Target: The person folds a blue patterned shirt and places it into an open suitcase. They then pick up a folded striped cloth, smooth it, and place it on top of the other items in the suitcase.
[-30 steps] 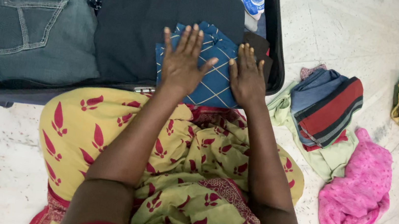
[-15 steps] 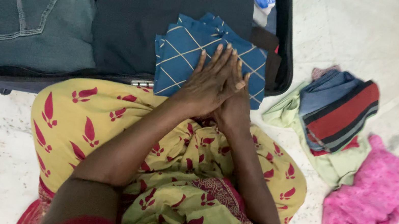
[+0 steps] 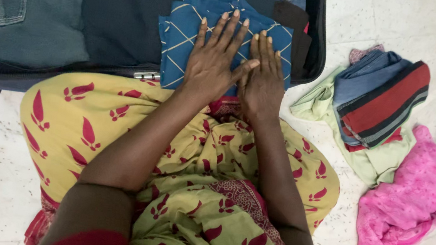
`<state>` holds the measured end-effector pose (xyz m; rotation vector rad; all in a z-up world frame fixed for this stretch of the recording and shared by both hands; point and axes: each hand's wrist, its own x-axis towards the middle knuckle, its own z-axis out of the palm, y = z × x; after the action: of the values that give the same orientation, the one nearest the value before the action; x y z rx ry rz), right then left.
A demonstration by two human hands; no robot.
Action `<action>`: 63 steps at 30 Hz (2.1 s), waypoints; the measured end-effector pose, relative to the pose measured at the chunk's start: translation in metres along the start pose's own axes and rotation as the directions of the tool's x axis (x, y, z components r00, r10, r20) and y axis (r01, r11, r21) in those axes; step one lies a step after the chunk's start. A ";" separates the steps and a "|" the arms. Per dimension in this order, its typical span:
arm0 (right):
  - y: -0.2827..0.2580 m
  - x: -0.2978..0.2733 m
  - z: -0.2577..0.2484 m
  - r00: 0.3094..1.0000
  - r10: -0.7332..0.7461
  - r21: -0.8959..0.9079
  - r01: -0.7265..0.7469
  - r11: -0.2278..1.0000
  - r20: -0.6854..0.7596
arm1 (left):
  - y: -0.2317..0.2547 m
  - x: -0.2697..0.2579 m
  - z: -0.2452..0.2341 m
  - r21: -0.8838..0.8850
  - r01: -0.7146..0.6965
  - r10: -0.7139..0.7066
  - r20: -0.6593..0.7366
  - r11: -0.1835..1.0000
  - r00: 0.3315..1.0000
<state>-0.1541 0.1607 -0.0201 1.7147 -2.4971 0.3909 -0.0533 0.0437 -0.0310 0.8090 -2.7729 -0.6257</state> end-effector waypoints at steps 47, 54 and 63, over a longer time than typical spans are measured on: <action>0.048 -0.005 -0.049 0.947 0.311 0.937 -0.182 0.299 0.085 | -0.053 -0.012 -0.070 -0.792 0.384 -0.319 0.252 0.474 0.914; 0.051 -0.008 -0.061 0.856 0.273 0.846 -0.497 0.195 0.439 | -0.053 -0.021 -0.085 -0.637 0.364 -0.190 0.326 0.679 0.926; 0.055 -0.023 -0.104 0.926 0.351 0.786 -0.318 0.530 0.138 | -0.032 -0.049 -0.136 -0.667 -0.089 0.029 -0.101 0.740 0.995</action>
<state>-0.2040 0.2267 0.0660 1.2923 -2.8093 1.8192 0.0418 -0.0004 0.0740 0.5495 -2.1991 -1.4244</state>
